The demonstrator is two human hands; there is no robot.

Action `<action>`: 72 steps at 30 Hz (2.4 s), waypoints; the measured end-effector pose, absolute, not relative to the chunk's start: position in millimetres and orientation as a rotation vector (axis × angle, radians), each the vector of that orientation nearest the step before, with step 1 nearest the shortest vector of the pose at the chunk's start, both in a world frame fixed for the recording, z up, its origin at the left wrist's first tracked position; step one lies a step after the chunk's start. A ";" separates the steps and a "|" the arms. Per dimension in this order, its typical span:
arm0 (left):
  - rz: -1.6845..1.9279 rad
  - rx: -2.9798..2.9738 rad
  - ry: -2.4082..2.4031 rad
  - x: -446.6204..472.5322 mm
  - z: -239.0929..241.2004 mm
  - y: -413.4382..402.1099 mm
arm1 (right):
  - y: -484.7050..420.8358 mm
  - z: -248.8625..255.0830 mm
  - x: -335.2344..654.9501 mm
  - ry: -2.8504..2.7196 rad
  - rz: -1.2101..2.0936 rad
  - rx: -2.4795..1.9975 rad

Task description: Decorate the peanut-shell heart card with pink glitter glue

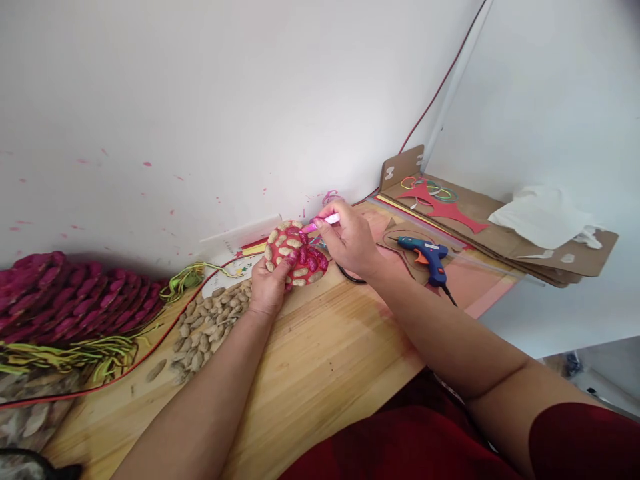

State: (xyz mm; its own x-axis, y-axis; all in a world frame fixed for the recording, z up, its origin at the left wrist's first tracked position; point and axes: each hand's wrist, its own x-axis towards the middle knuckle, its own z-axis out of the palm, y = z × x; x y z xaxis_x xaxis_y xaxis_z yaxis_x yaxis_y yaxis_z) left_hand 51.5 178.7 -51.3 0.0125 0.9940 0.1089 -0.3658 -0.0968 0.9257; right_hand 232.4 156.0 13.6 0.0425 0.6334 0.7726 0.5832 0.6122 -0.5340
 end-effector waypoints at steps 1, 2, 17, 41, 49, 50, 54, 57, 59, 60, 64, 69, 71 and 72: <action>1.409 1.020 0.858 51.4 -51.4 178.6 | 156.2 13.5 232.6 -1.626 0.038 -1.037; 1.404 1.023 0.860 51.2 -51.6 178.7 | 156.2 13.6 232.7 -1.631 0.030 -1.037; 1.393 1.042 0.883 50.5 -52.0 179.1 | 156.0 13.6 230.2 -1.643 0.062 -0.983; 1.403 1.084 0.886 49.1 -56.5 181.2 | 156.4 13.6 230.7 -1.675 0.036 -1.008; 1.398 1.097 0.908 48.6 -55.4 180.8 | 155.6 14.2 230.0 -1.657 0.056 -1.001; 1.398 1.098 0.908 48.5 -55.5 180.7 | 155.5 14.3 230.2 -1.658 0.062 -1.013; 1.401 1.076 0.888 48.7 -56.8 181.2 | 155.4 14.2 230.9 -1.657 0.052 -1.074; 1.406 1.067 0.880 49.1 -56.6 181.3 | 155.2 14.3 231.1 -1.646 0.064 -1.062; 1.408 1.070 0.889 49.3 -55.6 180.9 | 155.2 14.4 231.2 -1.654 0.075 -1.049; 1.409 1.070 0.894 49.3 -55.0 180.5 | 155.3 14.4 231.3 -1.664 0.072 -1.045; 1.415 1.061 0.885 49.6 -53.5 179.8 | 155.4 14.6 232.6 -1.693 0.027 -1.054; 1.403 1.031 0.888 51.0 -53.9 181.7 | 156.3 14.9 234.9 -1.598 0.002 -1.058; 1.399 1.024 0.905 51.4 -54.8 182.9 | 157.7 14.6 236.3 -1.535 0.033 -1.041; 1.400 1.019 0.914 51.5 -55.5 183.5 | 158.8 14.3 237.5 -1.508 0.060 -1.035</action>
